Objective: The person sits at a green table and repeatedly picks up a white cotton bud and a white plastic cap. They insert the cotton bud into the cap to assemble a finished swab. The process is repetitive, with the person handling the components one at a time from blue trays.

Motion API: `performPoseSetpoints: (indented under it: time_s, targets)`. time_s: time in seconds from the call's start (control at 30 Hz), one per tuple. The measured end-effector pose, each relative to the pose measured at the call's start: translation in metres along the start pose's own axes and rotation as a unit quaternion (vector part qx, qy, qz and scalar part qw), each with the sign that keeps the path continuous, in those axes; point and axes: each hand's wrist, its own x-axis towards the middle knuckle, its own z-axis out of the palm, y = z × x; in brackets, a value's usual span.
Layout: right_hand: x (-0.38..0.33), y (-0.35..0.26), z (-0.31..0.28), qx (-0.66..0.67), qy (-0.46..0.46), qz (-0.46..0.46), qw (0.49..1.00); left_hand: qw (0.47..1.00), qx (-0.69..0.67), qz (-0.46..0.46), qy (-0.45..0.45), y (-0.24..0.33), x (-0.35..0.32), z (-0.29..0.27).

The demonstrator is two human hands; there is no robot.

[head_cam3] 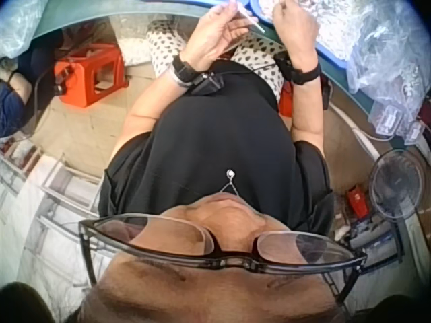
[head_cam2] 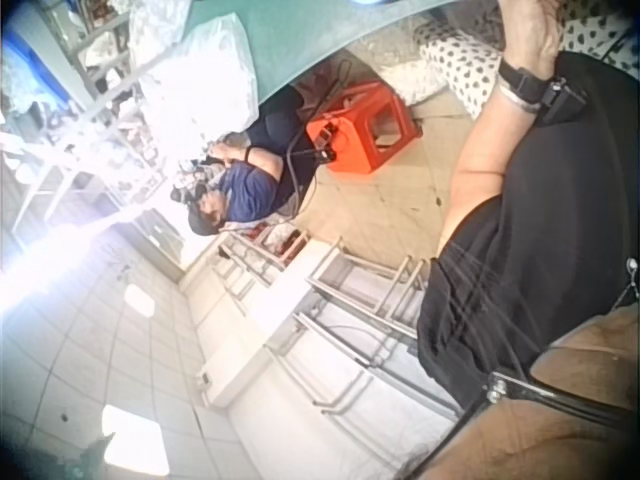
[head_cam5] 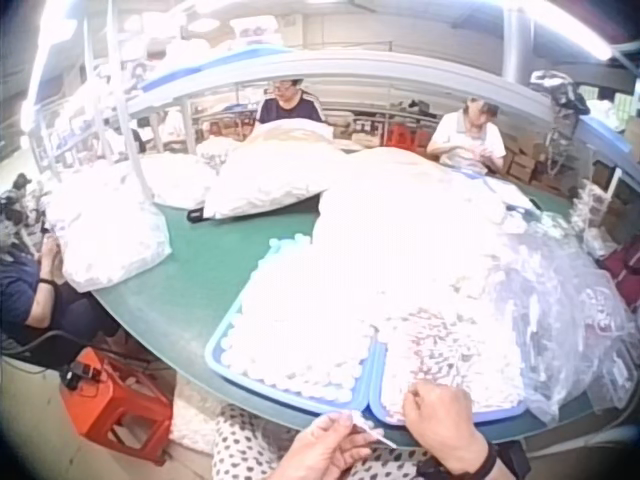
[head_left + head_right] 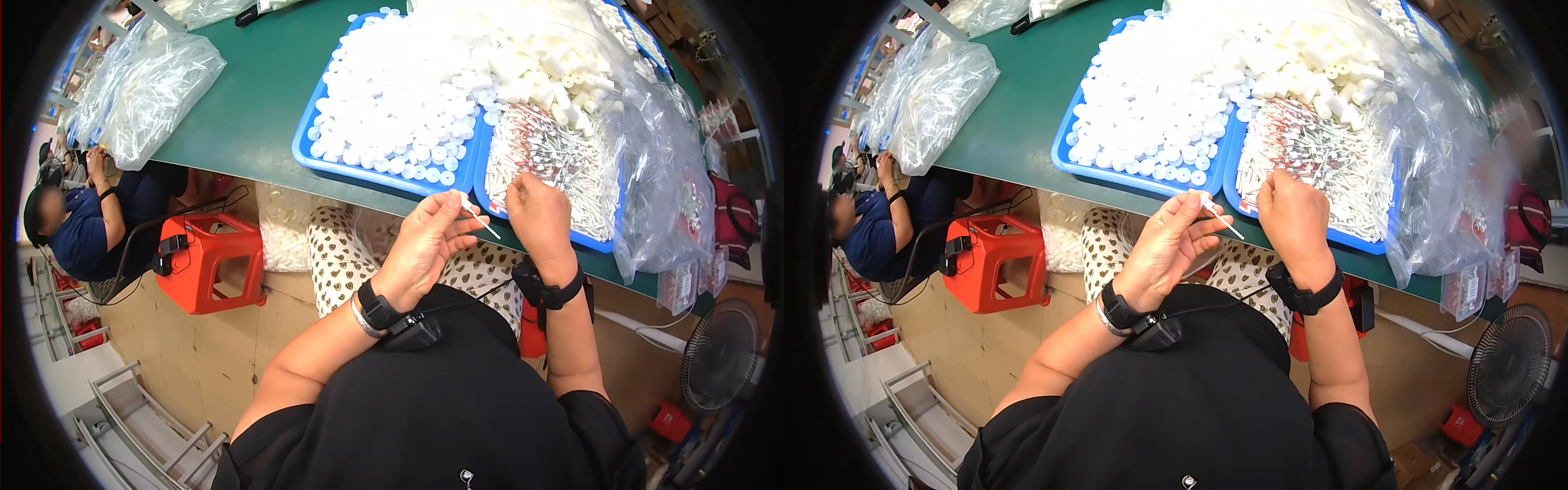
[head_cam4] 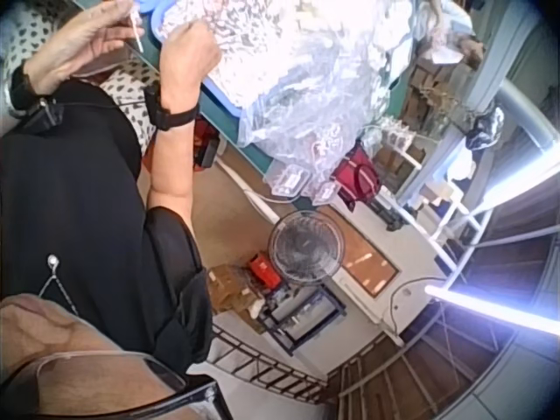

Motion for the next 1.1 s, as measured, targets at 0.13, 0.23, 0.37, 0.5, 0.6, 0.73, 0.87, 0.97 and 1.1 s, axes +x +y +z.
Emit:
performPoseSetpoints:
  time_s: [0.13, 0.23, 0.37, 0.5, 0.6, 0.73, 0.87, 0.97, 1.1]
  targets:
    - [-0.002, -0.004, -0.005, 0.025, 0.034, -0.039, 0.998, 1.0, 0.002, 0.01, -0.005, 0.001, 0.001, 0.001]
    - [-0.003, -0.008, -0.014, 0.099, 0.084, -0.057, 0.99, 1.0, 0.002, 0.024, -0.007, 0.007, 0.002, 0.004]
    - [0.0, -0.004, -0.017, 0.141, 0.11, -0.114, 0.977, 0.999, 0.003, 0.045, -0.026, 0.016, 0.01, 0.015]
    - [-0.007, -0.005, -0.013, 0.335, 0.036, -0.013, 0.941, 0.997, 0.003, 0.061, -0.038, 0.021, 0.025, 0.023]
    - [-0.009, -0.01, -0.019, 0.387, 0.012, 0.014, 0.922, 0.997, 0.003, 0.068, -0.024, 0.024, 0.026, 0.029]
    - [-0.011, -0.007, -0.024, 0.354, 0.011, -0.031, 0.935, 0.997, 0.002, 0.08, -0.004, 0.024, 0.027, 0.029]
    - [-0.015, -0.011, -0.027, 0.37, 0.022, -0.003, 0.929, 0.997, 0.006, 0.083, -0.002, 0.021, 0.029, 0.028]
    - [-0.015, -0.011, -0.028, 0.35, 0.035, -0.02, 0.936, 0.996, 0.007, 0.084, 0.0, 0.019, 0.03, 0.027]
    - [-0.015, -0.01, -0.029, 0.318, 0.045, -0.042, 0.946, 0.996, 0.007, 0.088, 0.007, 0.018, 0.03, 0.026]
